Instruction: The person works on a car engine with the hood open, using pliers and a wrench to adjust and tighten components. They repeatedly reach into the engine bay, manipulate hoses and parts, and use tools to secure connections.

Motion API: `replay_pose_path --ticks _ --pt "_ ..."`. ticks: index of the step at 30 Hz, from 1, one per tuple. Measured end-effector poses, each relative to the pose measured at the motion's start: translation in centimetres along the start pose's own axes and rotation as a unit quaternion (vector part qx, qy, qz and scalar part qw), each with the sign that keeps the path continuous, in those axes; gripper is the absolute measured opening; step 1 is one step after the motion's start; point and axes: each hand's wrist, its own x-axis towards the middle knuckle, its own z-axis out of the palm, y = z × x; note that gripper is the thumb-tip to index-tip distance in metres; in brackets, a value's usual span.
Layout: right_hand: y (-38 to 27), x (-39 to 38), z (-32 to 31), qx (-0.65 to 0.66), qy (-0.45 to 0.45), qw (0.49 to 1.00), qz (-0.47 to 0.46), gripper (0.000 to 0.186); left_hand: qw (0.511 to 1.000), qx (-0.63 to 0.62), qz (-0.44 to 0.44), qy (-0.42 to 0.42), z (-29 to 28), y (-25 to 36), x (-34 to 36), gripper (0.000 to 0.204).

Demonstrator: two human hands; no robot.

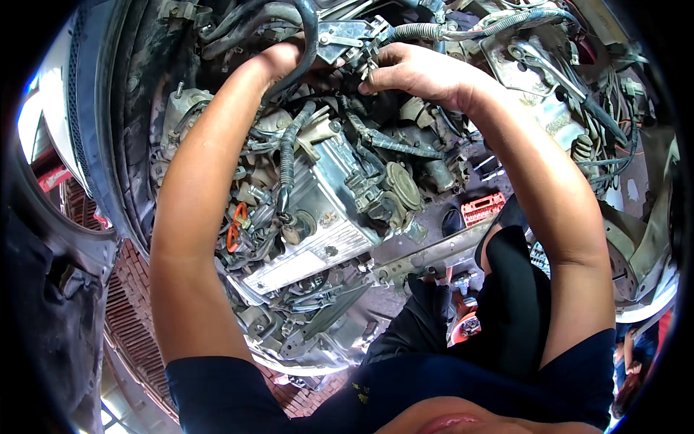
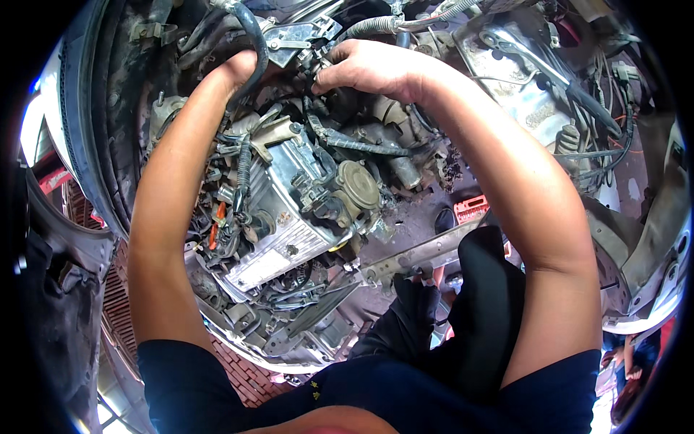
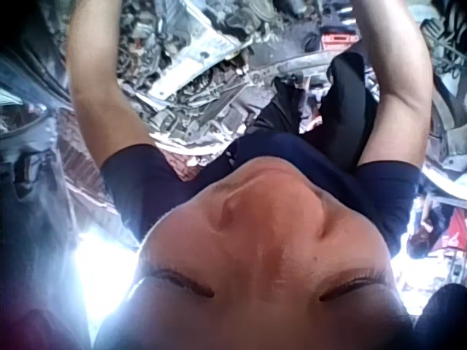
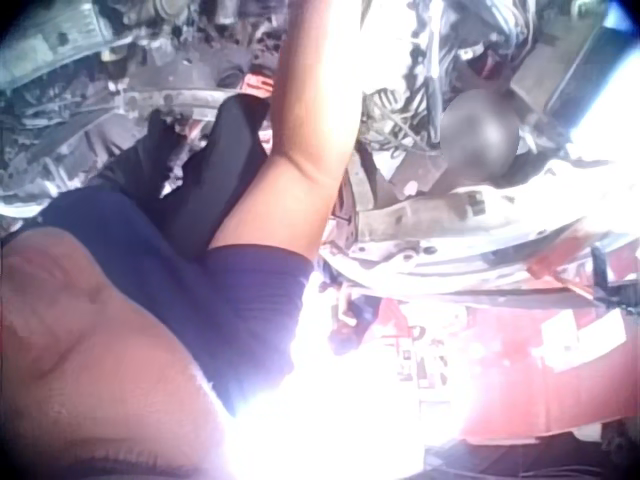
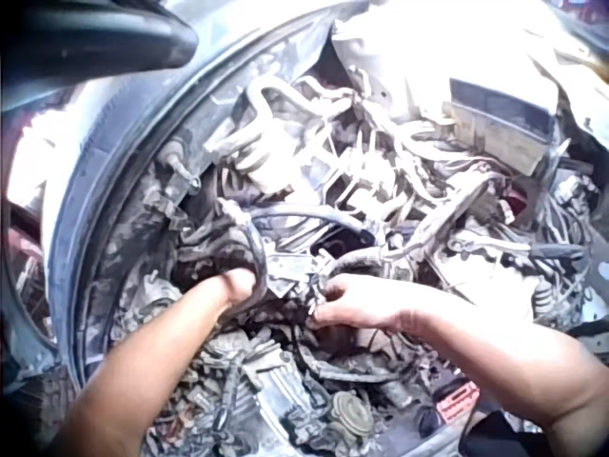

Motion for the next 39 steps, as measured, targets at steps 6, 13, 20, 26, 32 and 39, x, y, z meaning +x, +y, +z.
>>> replay_pose_path --ticks 6,13,20,26,32,39 --pt "0.5 0.8 0.3 0.053 0.005 0.998 -0.015 0.038 0.998 -0.055 -0.022 -0.012 -1.9 -2.4 1.4 0.037" --pt "1.0 0.6 -0.1 0.060 0.010 0.998 0.004 0.037 0.997 -0.034 0.005 -0.075 -1.3 -2.1 1.3 0.036" --pt "0.1 0.5 0.3 0.024 0.000 1.000 0.017 0.043 0.993 0.099 0.037 -0.061 -2.2 -3.3 1.6 0.036" --pt "0.4 0.4 0.6 0.013 0.026 1.000 -0.010 0.042 0.991 0.074 0.082 -0.076 -1.6 -1.9 1.1 0.037" --pt "0.7 0.1 0.8 0.001 0.048 0.997 -0.053 0.039 0.991 0.073 0.083 -0.080 -1.7 -2.2 1.4 0.043" --pt "0.3 -0.1 0.5 -0.053 0.042 0.997 -0.027 0.040 0.997 -0.020 0.013 -0.077 -2.3 -3.1 2.3 0.051"
